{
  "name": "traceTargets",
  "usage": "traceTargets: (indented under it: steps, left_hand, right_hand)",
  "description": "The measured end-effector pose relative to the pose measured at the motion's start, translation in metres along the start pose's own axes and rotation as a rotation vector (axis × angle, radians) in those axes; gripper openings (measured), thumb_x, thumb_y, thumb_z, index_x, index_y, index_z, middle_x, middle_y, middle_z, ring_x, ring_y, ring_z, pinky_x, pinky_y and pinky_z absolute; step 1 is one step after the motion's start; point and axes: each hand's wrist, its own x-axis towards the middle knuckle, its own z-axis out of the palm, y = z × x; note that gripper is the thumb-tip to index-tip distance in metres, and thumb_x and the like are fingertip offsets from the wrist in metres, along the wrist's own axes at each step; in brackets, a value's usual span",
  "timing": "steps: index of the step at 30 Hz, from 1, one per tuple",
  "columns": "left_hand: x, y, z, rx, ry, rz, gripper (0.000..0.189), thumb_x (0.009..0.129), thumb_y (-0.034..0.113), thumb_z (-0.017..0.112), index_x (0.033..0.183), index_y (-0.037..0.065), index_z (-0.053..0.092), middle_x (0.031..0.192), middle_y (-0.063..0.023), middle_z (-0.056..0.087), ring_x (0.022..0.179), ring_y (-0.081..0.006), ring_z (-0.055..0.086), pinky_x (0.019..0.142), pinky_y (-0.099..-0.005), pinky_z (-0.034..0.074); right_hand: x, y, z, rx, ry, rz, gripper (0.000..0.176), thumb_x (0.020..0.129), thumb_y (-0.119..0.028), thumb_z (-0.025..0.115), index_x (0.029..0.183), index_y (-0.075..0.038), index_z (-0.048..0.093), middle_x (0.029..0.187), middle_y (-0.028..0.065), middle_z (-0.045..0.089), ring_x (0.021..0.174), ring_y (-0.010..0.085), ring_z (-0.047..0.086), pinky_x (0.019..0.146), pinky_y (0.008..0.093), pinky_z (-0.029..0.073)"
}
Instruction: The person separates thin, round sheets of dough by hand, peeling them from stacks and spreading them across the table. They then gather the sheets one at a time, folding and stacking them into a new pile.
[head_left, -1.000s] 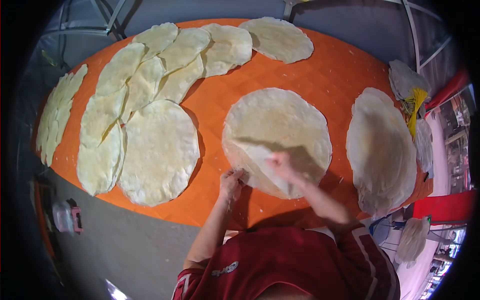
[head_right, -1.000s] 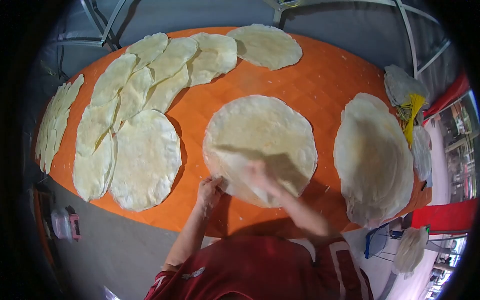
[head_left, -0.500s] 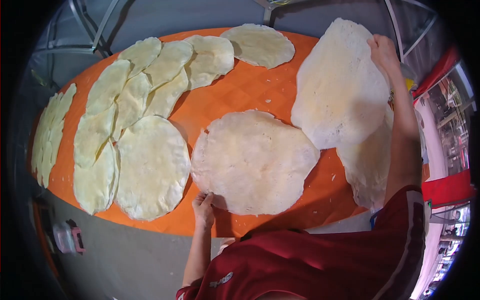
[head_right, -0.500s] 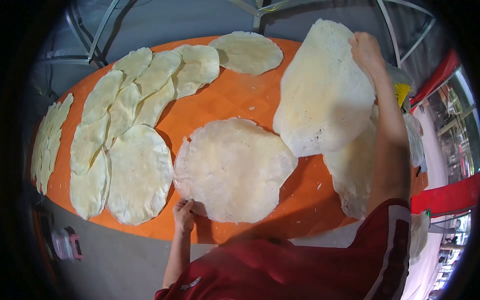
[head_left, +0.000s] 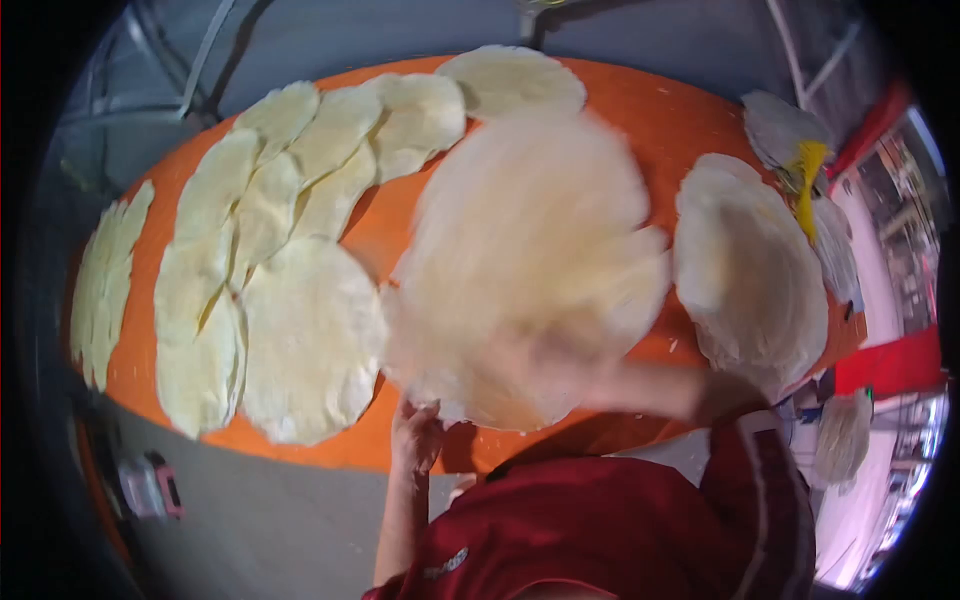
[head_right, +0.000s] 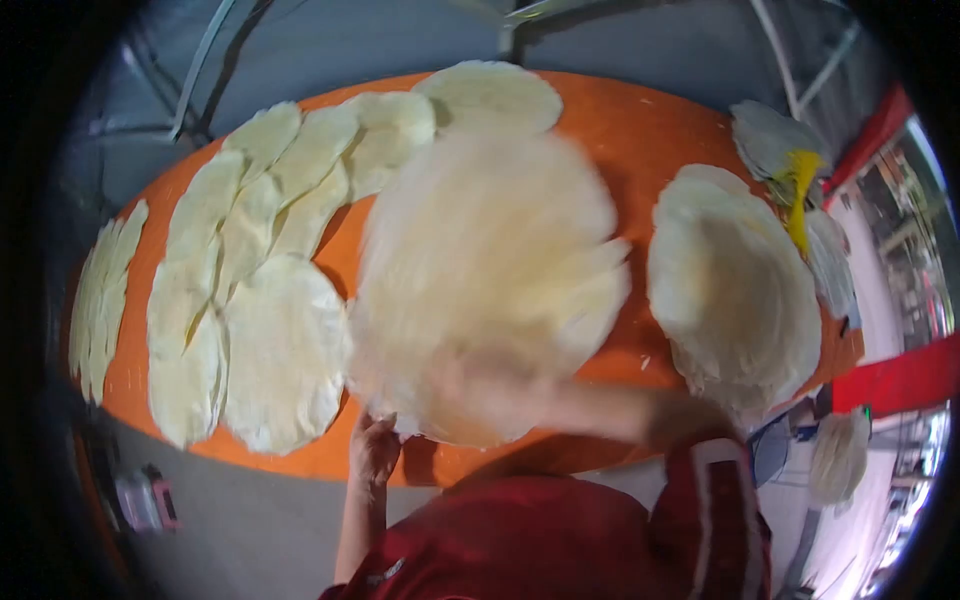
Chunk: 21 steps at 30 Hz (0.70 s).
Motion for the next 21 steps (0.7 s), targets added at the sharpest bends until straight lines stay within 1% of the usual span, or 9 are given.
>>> traceTargets:
  steps: [1, 2, 3, 9, 10, 12, 16, 20, 21]
  left_hand:
    - [0.004, 0.004, 0.008, 0.011, -0.05, -0.024, 0.045, 0.076, -0.002, 0.044, 0.119, 0.003, 0.032, 0.1, -0.0123, 0.051, 0.086, -0.0235, 0.054, 0.072, -0.0366, 0.047]
    - [0.006, 0.01, 0.024, 0.004, -0.012, -0.008, 0.044, 0.077, -0.002, 0.043, 0.119, 0.005, 0.033, 0.104, -0.0129, 0.049, 0.088, -0.025, 0.054, 0.075, -0.0381, 0.045]
    - [0.009, 0.012, 0.034, 0.002, 0.022, -0.002, 0.042, 0.078, -0.001, 0.042, 0.119, 0.007, 0.033, 0.107, -0.0136, 0.048, 0.091, -0.0266, 0.053, 0.078, -0.0396, 0.044]
    - [0.016, 0.01, 0.051, 0.106, -0.109, 0.106, 0.052, 0.078, 0.015, 0.048, 0.124, 0.008, 0.025, 0.114, -0.0206, 0.042, 0.095, -0.0339, 0.049, 0.08, -0.0407, 0.042]
    - [0.016, 0.01, 0.049, 0.151, -0.09, 0.13, 0.053, 0.078, 0.017, 0.048, 0.124, 0.008, 0.024, 0.114, -0.0215, 0.041, 0.094, -0.0356, 0.049, 0.081, -0.0407, 0.042]
    - [0.017, 0.01, 0.046, 0.23, -0.066, 0.152, 0.052, 0.079, 0.019, 0.048, 0.124, 0.007, 0.025, 0.113, -0.0222, 0.042, 0.093, -0.0369, 0.049, 0.081, -0.0411, 0.041]
    - [0.019, 0.007, 0.034, 0.283, 0.103, 0.059, 0.045, 0.076, 0.009, 0.049, 0.118, 0.004, 0.032, 0.107, -0.0194, 0.047, 0.088, -0.0342, 0.052, 0.075, -0.0402, 0.045]
    - [0.022, 0.001, 0.02, 0.304, 0.197, 0.036, 0.043, 0.077, 0.008, 0.048, 0.117, 0.004, 0.033, 0.104, -0.0192, 0.049, 0.088, -0.035, 0.051, 0.074, -0.0395, 0.045]
    - [0.023, 0.002, 0.017, 0.233, 0.269, -0.004, 0.039, 0.078, 0.007, 0.046, 0.115, 0.003, 0.035, 0.104, -0.0196, 0.049, 0.089, -0.0351, 0.051, 0.075, -0.0393, 0.045]
  right_hand:
    - [0.006, -0.029, 0.002, 0.862, 0.197, 0.1, 0.028, 0.075, -0.016, 0.05, 0.098, -0.001, 0.044, 0.086, 0.0155, 0.049, 0.076, 0.0273, 0.052, 0.058, 0.0357, 0.043]
    - [0.016, -0.053, -0.005, 1.104, -0.313, 0.35, 0.037, 0.073, -0.017, 0.055, 0.103, -0.001, 0.039, 0.089, 0.0165, 0.05, 0.077, 0.0309, 0.054, 0.056, 0.0365, 0.043]
    - [0.014, -0.073, 0.015, 1.007, -0.171, 0.397, 0.057, 0.07, -0.015, 0.057, 0.116, -0.002, 0.026, 0.093, 0.0219, 0.051, 0.072, 0.031, 0.053, 0.063, 0.0386, 0.043]
    - [0.01, 0.043, 0.092, 1.451, 0.294, 0.748, 0.011, 0.056, 0.004, 0.043, 0.064, 0.002, 0.05, 0.057, 0.0171, 0.053, 0.051, 0.0209, 0.051, 0.049, 0.0352, 0.04]
    - [-0.018, 0.087, 0.03, 1.235, 0.617, 1.006, 0.009, 0.058, -0.004, 0.049, 0.06, 0.004, 0.052, 0.05, 0.0103, 0.05, 0.049, 0.012, 0.045, 0.047, 0.0306, 0.039]
    - [-0.084, 0.145, -0.043, 1.295, 0.567, 1.206, 0.022, 0.059, -0.007, 0.054, 0.079, 0.003, 0.058, 0.064, 0.0066, 0.057, 0.059, 0.0125, 0.053, 0.055, 0.0271, 0.043]
    - [-0.257, 0.225, -0.02, 1.377, 1.189, 1.185, 0.026, 0.067, -0.012, 0.061, 0.089, 0.003, 0.057, 0.079, 0.0079, 0.06, 0.065, 0.0162, 0.058, 0.061, 0.0292, 0.046]
    - [-0.4, 0.213, -0.001, 1.033, 1.258, 1.492, 0.028, 0.072, -0.017, 0.058, 0.094, 0.002, 0.056, 0.083, 0.0094, 0.06, 0.071, 0.0171, 0.058, 0.064, 0.0279, 0.047]
    - [-0.414, 0.213, 0.004, 0.805, 1.006, 1.932, 0.036, 0.073, -0.022, 0.057, 0.1, 0.002, 0.052, 0.09, 0.0132, 0.058, 0.078, 0.021, 0.058, 0.069, 0.0318, 0.047]
